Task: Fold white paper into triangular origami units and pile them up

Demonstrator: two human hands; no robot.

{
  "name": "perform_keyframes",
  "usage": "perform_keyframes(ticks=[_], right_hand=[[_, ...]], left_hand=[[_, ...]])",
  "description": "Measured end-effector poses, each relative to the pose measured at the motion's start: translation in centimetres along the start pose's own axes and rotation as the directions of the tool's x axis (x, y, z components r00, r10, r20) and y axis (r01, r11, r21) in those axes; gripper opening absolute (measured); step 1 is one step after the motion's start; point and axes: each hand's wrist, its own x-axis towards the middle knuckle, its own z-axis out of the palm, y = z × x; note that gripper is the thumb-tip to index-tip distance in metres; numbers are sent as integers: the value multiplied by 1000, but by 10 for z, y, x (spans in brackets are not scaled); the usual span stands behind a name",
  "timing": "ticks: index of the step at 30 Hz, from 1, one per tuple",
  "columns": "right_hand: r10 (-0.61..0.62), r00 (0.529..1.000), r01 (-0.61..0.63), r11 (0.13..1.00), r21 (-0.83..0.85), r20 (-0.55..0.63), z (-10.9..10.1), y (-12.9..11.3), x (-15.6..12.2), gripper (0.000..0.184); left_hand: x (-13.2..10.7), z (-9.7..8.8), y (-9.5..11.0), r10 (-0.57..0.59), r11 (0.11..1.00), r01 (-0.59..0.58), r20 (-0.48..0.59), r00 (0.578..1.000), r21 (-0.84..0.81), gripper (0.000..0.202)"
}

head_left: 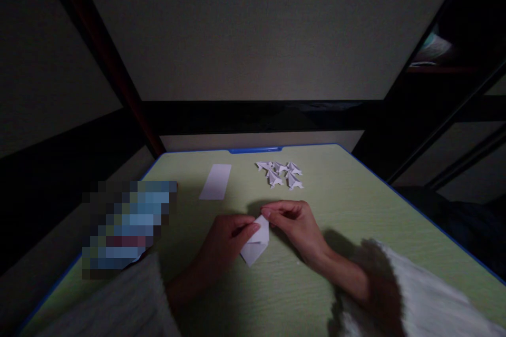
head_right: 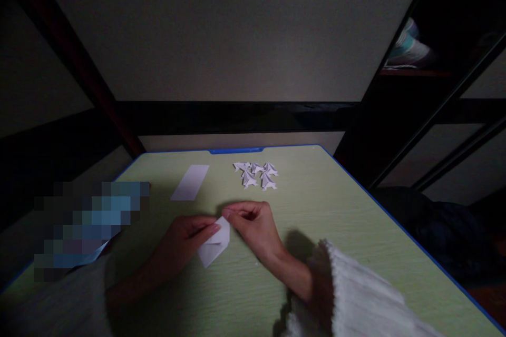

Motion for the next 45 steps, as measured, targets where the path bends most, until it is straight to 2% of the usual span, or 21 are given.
perform_keyframes(ticks=[8,18,33,37,45], right_hand=[[-31,998,29,999,32,55,-2,5,0,10],[-30,998,26,997,75,52,-1,4,0,4],[-106,993,107,994,-14,57,-3,4,-2,6],[-135,989,139,989,-55,59,-3,3,-3,8],[-152,985,162,980,-120,87,2,-1,-6,11]], left_hand=[[-1,0,0,2,999,-2,5,1000,-33,24],[-1,1,-2,9,999,-7,39,999,-47,26],[-1,1,1,30,999,-32,70,997,19,27],[-2,2,-1,39,999,-37,82,996,-32,26],[-2,5,-2,15,990,-9,40,999,-141,23]])
